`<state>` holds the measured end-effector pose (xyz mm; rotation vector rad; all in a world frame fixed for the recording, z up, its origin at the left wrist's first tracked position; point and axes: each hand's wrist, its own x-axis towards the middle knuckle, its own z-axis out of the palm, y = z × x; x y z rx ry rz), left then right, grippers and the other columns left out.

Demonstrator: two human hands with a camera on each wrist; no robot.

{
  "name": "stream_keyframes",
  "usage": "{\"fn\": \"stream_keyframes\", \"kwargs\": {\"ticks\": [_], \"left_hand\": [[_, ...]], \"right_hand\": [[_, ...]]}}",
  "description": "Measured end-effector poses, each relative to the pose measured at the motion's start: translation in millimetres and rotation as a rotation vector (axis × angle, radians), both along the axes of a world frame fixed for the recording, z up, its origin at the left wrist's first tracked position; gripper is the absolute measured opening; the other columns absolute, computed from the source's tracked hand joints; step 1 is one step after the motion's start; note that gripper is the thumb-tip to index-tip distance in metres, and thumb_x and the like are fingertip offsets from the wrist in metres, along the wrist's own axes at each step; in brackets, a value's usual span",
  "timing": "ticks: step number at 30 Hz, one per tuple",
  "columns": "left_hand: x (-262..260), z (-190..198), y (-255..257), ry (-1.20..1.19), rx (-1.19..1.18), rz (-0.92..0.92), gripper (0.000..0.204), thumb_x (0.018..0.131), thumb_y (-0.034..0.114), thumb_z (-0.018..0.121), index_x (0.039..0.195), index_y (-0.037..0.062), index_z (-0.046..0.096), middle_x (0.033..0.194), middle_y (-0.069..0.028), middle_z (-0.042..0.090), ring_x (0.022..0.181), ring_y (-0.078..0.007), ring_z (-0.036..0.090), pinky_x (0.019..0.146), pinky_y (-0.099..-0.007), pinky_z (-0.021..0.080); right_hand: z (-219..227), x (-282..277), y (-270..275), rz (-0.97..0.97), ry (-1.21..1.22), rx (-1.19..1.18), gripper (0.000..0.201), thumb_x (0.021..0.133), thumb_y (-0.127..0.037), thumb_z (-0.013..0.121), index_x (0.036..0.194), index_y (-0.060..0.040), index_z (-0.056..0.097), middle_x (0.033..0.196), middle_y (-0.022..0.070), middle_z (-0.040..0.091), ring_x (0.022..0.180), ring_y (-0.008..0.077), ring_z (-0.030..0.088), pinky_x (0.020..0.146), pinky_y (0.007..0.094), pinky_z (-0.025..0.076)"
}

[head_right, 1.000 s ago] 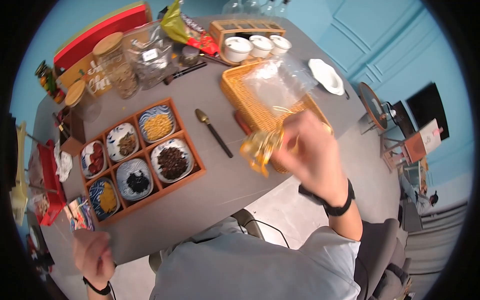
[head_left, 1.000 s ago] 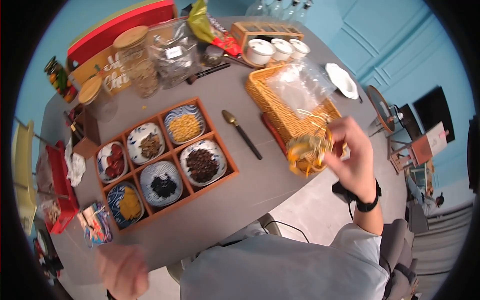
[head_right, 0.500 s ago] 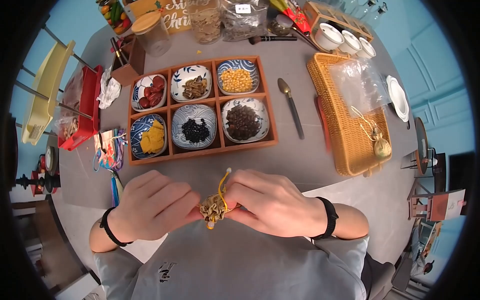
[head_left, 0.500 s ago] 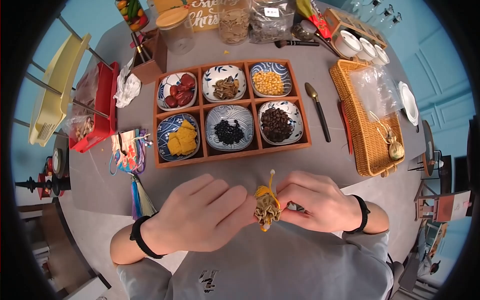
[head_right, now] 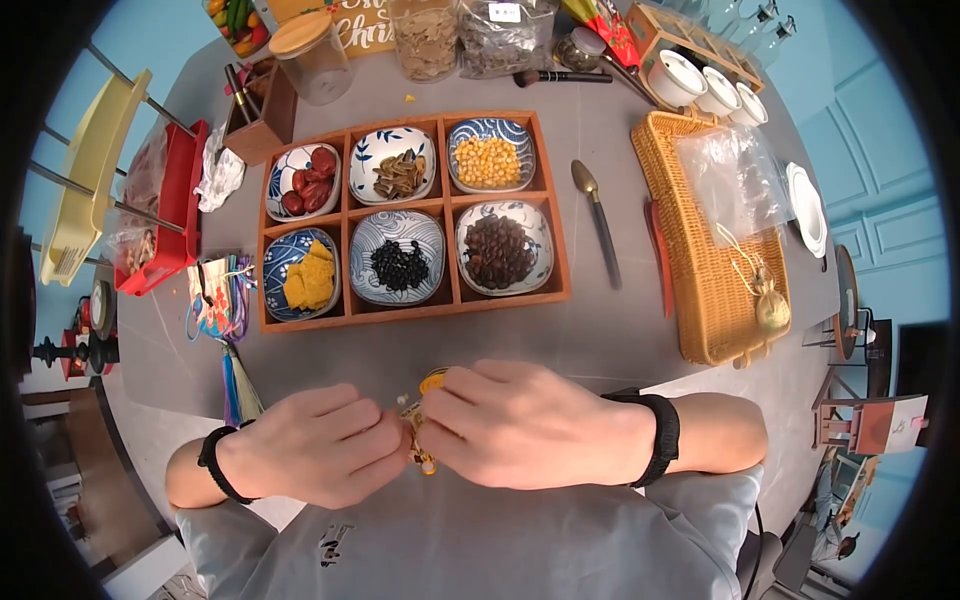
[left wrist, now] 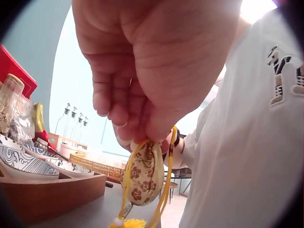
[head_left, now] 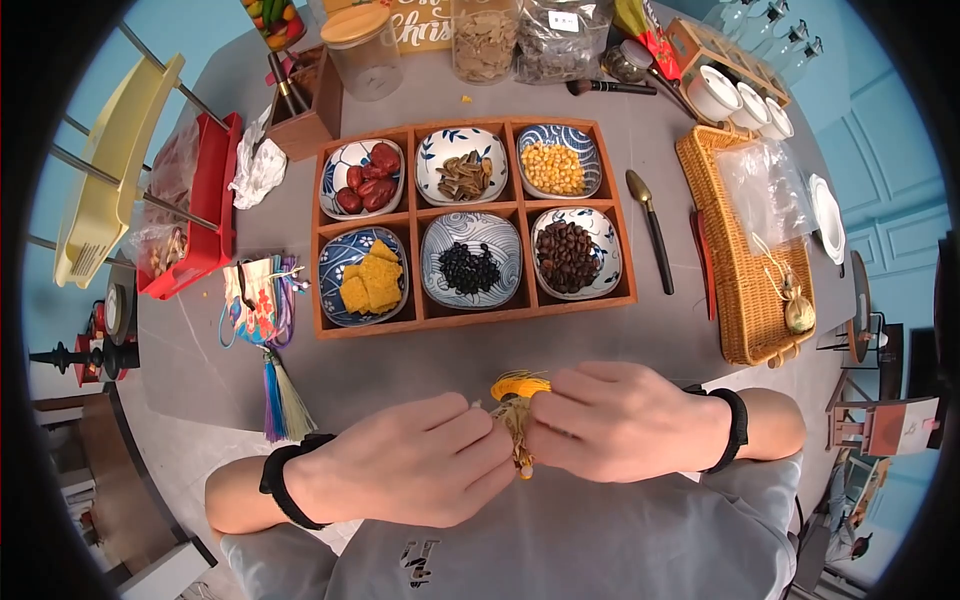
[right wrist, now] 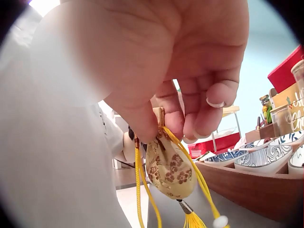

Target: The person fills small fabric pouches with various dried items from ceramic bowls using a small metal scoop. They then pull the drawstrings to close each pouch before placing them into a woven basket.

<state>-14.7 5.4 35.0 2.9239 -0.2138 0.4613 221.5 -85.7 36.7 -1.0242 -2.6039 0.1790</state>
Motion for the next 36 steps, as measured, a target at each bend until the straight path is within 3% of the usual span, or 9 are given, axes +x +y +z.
{"fn": "stream_keyframes", "kwargs": {"ticks": [8, 11, 14, 20, 29, 32, 36], "left_hand": [[-9.0, 0.4, 0.7, 0.069, -0.018, 0.005, 0.021, 0.061, 0.012, 0.069, 0.081, 0.008, 0.067, 0.08, 0.0005, 0.055, 0.072, -0.0144, 0.053, 0.06, -0.0277, 0.044], [-18.5, 5.6, 9.4, 0.171, -0.029, 0.045, 0.02, 0.062, 0.013, 0.069, 0.08, 0.0087, 0.065, 0.08, 0.0008, 0.053, 0.072, -0.0148, 0.053, 0.063, -0.0286, 0.044], [-13.1, 7.3, 9.6, 0.177, -0.008, 0.026, 0.021, 0.062, 0.014, 0.069, 0.081, 0.0084, 0.064, 0.08, 0.0007, 0.053, 0.071, -0.0158, 0.052, 0.064, -0.0292, 0.045], [-17.2, 2.2, 17.8, 0.078, -0.022, 0.156, 0.021, 0.062, 0.011, 0.071, 0.081, 0.0072, 0.064, 0.08, 0.0002, 0.054, 0.073, -0.017, 0.054, 0.064, -0.0299, 0.045], [-15.6, -4.0, 20.8, -0.032, -0.008, 0.177, 0.016, 0.061, 0.012, 0.068, 0.075, 0.0085, 0.06, 0.077, -0.0002, 0.05, 0.069, -0.0157, 0.051, 0.06, -0.0297, 0.042], [-14.8, -4.7, 19.6, -0.075, -0.025, 0.216, 0.02, 0.062, 0.012, 0.069, 0.08, 0.0072, 0.063, 0.085, -0.0016, 0.056, 0.071, -0.0154, 0.054, 0.061, -0.0291, 0.044], [-8.2, 2.7, 13.6, -0.13, -0.108, 0.213, 0.026, 0.065, 0.012, 0.078, 0.09, 0.0091, 0.07, 0.099, -0.0052, 0.063, 0.08, -0.0205, 0.061, 0.068, -0.031, 0.05]], "right_hand": [[-8.2, -2.0, -0.4, 0.12, -0.04, -0.049, 0.011, 0.073, -0.017, 0.065, 0.076, -0.0072, 0.061, 0.078, 0.0011, 0.054, 0.077, 0.0171, 0.055, 0.066, 0.0277, 0.048], [-0.6, 11.9, 3.1, 0.087, -0.07, -0.187, 0.012, 0.073, -0.018, 0.066, 0.075, -0.007, 0.06, 0.078, 0.0009, 0.054, 0.076, 0.017, 0.055, 0.066, 0.0275, 0.047], [-0.2, 8.2, 5.3, 0.079, -0.115, -0.153, 0.015, 0.073, -0.019, 0.068, 0.076, -0.0074, 0.058, 0.079, 0.0013, 0.053, 0.074, 0.0174, 0.054, 0.064, 0.0284, 0.046], [-5.1, 5.6, 11.7, -0.061, 0.214, 0.069, 0.02, 0.074, -0.014, 0.072, 0.091, -0.0089, 0.063, 0.092, 0.002, 0.055, 0.072, 0.0152, 0.052, 0.058, 0.0273, 0.046], [-11.4, 9.2, 11.0, 0.028, 0.08, -0.057, 0.025, 0.074, -0.011, 0.074, 0.098, -0.0069, 0.07, 0.095, 0.0039, 0.062, 0.073, 0.0156, 0.061, 0.057, 0.027, 0.05], [-13.5, 8.3, 11.3, -0.003, 0.124, 0.0, 0.018, 0.074, -0.011, 0.07, 0.09, -0.0052, 0.065, 0.082, 0.0021, 0.051, 0.069, 0.0151, 0.053, 0.057, 0.0282, 0.048], [-14.9, 5.8, 12.1, -0.019, 0.168, 0.051, 0.019, 0.072, -0.012, 0.07, 0.089, -0.0046, 0.065, 0.08, 0.0018, 0.05, 0.068, 0.015, 0.053, 0.057, 0.0285, 0.048]]}}
